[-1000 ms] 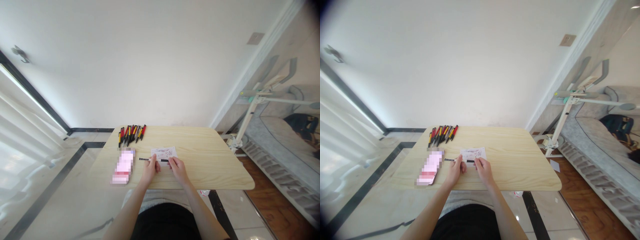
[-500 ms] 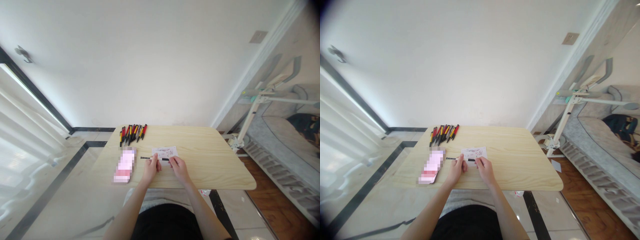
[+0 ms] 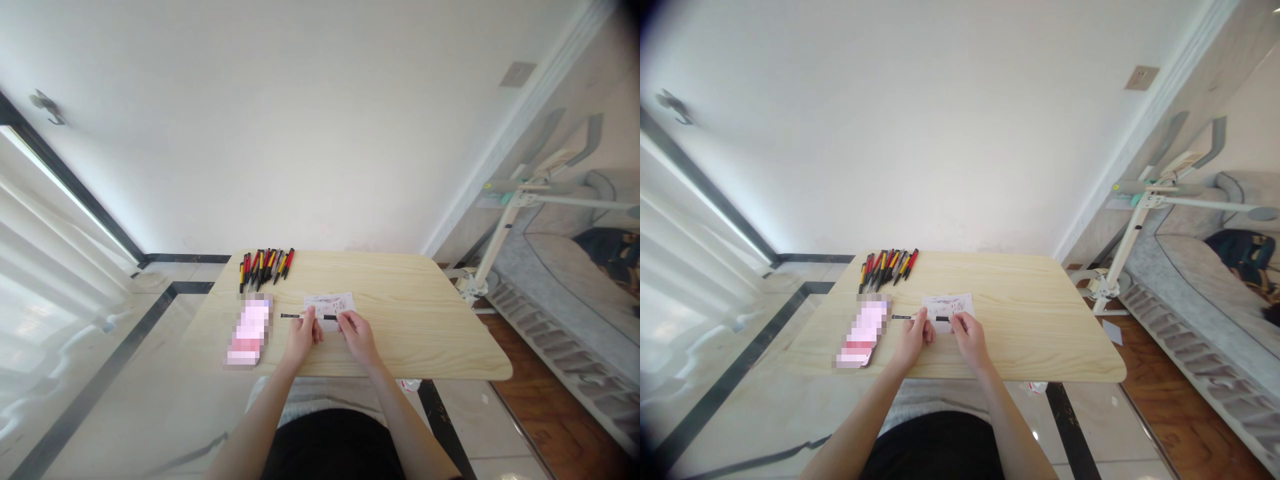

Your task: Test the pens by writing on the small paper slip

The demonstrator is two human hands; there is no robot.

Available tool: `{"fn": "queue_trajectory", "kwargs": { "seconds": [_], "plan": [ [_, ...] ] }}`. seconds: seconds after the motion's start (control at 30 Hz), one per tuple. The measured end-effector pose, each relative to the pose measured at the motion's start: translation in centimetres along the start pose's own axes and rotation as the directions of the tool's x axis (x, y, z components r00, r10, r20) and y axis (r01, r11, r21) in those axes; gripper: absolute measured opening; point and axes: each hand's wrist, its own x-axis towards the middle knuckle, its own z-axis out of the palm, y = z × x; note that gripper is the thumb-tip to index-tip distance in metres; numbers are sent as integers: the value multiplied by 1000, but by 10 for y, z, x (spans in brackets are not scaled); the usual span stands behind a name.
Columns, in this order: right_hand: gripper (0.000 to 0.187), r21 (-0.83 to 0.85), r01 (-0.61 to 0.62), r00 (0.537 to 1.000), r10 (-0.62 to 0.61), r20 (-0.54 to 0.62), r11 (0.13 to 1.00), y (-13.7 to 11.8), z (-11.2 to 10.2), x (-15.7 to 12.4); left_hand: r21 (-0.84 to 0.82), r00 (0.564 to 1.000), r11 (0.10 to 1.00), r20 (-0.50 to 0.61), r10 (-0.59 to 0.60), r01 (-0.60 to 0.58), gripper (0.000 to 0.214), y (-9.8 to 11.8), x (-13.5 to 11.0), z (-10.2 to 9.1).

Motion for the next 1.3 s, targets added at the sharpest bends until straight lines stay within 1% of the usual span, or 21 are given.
{"fn": "queue_trajectory", "kwargs": {
  "seconds": [0.23,0.47,0.63,0.77,0.97,1.3],
  "plan": [
    [28,34,7,1000,-7,-2,999,0,1,0,-8,1000,1000,-12,-11,11,54,1,0,1],
    [27,67,-28,1000,28,-10,997,-1,2,0,-63,1000,998,-18,-19,18,53,1,0,0],
    [29,40,-40,999,39,16,998,-1,3,0,-100,1000,995,-12,-21,20,51,0,0,1],
    [33,14,-15,1000,15,22,1000,-2,1,0,-82,1000,996,-5,-21,21,51,1,-1,1],
    [30,-2,9,999,-9,33,1000,-2,0,0,-46,1000,999,10,-11,12,54,-1,0,1],
    [22,39,12,999,-13,35,999,1,-1,0,-48,1000,999,0,14,-14,54,-6,1,0]
  ]
}}
